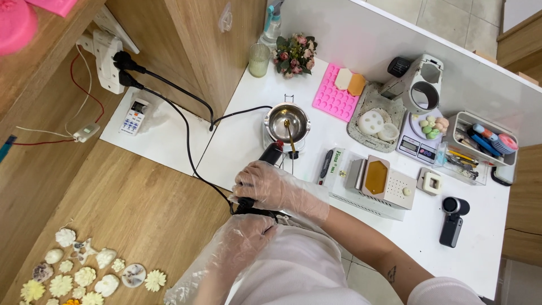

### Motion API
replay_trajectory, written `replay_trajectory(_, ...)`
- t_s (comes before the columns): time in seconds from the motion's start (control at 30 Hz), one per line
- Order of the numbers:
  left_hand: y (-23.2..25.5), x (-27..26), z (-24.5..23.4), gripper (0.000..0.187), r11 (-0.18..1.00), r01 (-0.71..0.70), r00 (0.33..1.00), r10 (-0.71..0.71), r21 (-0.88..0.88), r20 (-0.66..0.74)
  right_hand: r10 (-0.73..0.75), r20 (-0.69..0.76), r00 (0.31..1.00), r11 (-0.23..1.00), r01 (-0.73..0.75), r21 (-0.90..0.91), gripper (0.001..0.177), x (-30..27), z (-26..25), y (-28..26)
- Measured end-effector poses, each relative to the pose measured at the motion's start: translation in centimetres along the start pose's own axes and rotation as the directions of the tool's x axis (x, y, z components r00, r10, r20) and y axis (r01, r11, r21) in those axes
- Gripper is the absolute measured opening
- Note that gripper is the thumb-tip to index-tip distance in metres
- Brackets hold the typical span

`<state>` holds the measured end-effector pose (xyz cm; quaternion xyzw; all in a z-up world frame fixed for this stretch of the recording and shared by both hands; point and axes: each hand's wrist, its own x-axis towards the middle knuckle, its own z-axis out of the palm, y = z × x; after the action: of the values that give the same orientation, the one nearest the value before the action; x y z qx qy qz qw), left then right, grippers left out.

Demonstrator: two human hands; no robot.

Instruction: Heating wax with a heat gun and preparing wax shapes for candle assembly.

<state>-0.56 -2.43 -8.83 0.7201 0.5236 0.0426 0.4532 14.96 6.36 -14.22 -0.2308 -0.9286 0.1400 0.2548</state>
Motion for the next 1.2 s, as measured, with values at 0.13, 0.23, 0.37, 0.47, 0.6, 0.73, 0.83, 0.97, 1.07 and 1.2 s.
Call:
replay_trajectory(0.13, -0.9, 0.2, 0.9, 0.024, 0.997, -0.068, 0.996, 0.069, 0.037, -0.053, -0.009, 0.022, 1.000, 1.000, 0.008, 0.013, 0.026, 0.3, -0.5, -0.4)
replay_trajectory(0.23, -0.3, 0.1, 0.2, 0.024, 0.989, -0.079, 0.997, 0.081, 0.123, -0.009, -0.012, -0.005, 1.000, 1.000, 0.012, 0.019, 0.026, 0.4, -0.1, -0.4)
replay_trajectory(0.37, 0.9, -0.6, -0.7, 0.025, 0.996, -0.032, 0.999, 0.035, 0.080, -0.032, -0.013, -0.003, 1.000, 1.000, 0.013, 0.022, 0.026, 0.0, 0.7, 0.1)
replay_trajectory(0.47, 1.9, -0.8, -1.7, 0.023, 0.996, 0.029, 1.000, -0.029, 0.082, 0.001, -0.007, 0.019, 1.000, 1.000, 0.007, -0.008, 0.027, 0.0, 0.8, 0.3)
replay_trajectory(0.6, 1.4, -0.6, -1.2, 0.021, 0.998, -0.009, 1.000, 0.010, 0.067, -0.013, 0.005, -0.016, 1.000, 0.999, -0.006, -0.042, 0.026, 0.1, 0.9, 0.5)
replay_trajectory(0.73, 0.5, -0.4, -0.2, 0.021, 0.995, -0.071, 0.997, 0.074, 0.063, -0.034, -0.007, -0.069, 0.998, 0.999, 0.004, -0.036, 0.026, -0.1, 1.2, 0.7)
replay_trajectory(0.83, -0.9, -0.2, 1.2, 0.022, 0.984, -0.177, 0.974, 0.178, 0.018, -0.138, -0.005, -0.048, 0.999, 1.000, 0.004, -0.023, 0.027, -0.2, 0.6, 0.3)
replay_trajectory(0.97, 0.0, -0.3, 0.8, 0.022, 0.997, -0.053, 0.998, 0.051, -0.048, -0.044, -0.021, -0.078, 0.997, 0.998, 0.016, -0.058, 0.028, -0.8, -1.3, -0.6)
replay_trajectory(1.07, -0.6, 0.2, 1.8, 0.025, 0.996, -0.086, 0.996, 0.086, 0.014, -0.034, 0.000, -0.109, 0.994, 0.998, -0.008, -0.068, 0.027, -1.7, -2.5, -0.8)
replay_trajectory(1.2, 1.0, -0.2, 0.6, 0.025, 0.995, -0.089, 0.994, 0.091, 0.034, -0.065, 0.043, -0.067, 0.997, 0.997, -0.047, -0.064, 0.029, -3.4, -3.5, -0.4)
